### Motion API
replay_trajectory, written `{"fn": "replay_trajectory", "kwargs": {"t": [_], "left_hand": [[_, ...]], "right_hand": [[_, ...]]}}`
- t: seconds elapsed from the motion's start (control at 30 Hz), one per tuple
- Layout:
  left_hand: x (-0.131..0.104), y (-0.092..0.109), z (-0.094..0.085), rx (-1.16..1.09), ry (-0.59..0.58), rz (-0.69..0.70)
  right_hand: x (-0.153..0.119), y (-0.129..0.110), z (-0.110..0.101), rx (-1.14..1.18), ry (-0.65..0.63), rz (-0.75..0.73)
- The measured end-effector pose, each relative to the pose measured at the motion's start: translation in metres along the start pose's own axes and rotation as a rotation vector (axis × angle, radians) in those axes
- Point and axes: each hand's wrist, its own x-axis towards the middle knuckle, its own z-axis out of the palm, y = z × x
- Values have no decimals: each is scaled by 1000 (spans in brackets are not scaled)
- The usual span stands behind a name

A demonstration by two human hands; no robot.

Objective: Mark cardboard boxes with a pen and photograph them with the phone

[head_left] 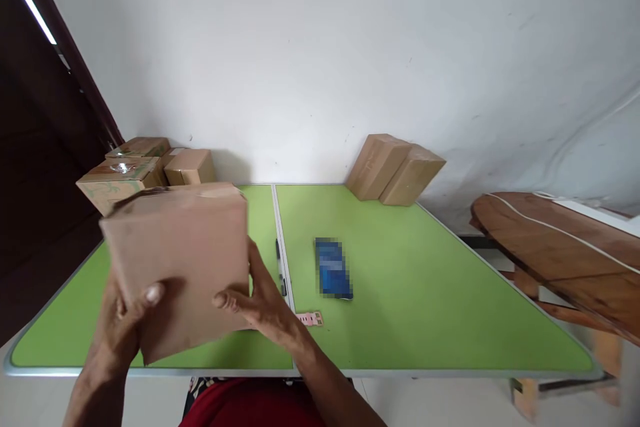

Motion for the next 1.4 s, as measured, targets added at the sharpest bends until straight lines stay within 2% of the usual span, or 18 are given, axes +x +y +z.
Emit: {"fn": "replay_trajectory", "kwargs": {"t": [0.07, 0.13, 0.2, 0.3, 0.4, 0.47, 0.57, 0.67, 0.73, 0.8, 0.9, 1.0, 1.1, 1.3, 1.4], "left_hand": [[2, -5, -8, -171, 66, -113], [2, -9, -16, -238, 103, -214], [-3, -13, -23, -178, 77, -256], [-22, -21, -31, 18, -10, -184], [-47, -31, -35, 177, 21, -186], [-62, -37, -38, 196, 97, -238], [-76, -42, -49, 153, 258, -262], [-82, -44, -71, 150, 427, -265], [-84, -44, -88, 232, 523, -249], [-82, -44, -105, 404, 600, -233], [-73, -48, -124, 635, 655, -246], [-62, -53, -132, 624, 626, -242], [-52, -55, -134, 588, 556, -218], [-30, -49, -140, 498, 487, -305], [-6, -41, -150, 665, 477, -285]], "right_hand": [[3, 11, 9, 20, 2, 70], [7, 24, 15, 46, 11, 108], [14, 37, 19, 82, 23, 119], [27, 52, 22, 199, 15, 156], [37, 66, 28, 307, 14, 248], [41, 77, 34, 289, -20, 324], [48, 93, 50, 198, -164, 421], [53, 104, 70, 100, -339, 446], [54, 108, 80, 31, -410, 433], [53, 110, 82, -32, -399, 434], [50, 111, 73, -90, -305, 444], [47, 110, 57, -114, -241, 429], [47, 107, 47, -149, -212, 415], [46, 111, 49, -340, -318, 349], [50, 115, 65, -313, -413, 354]]}}
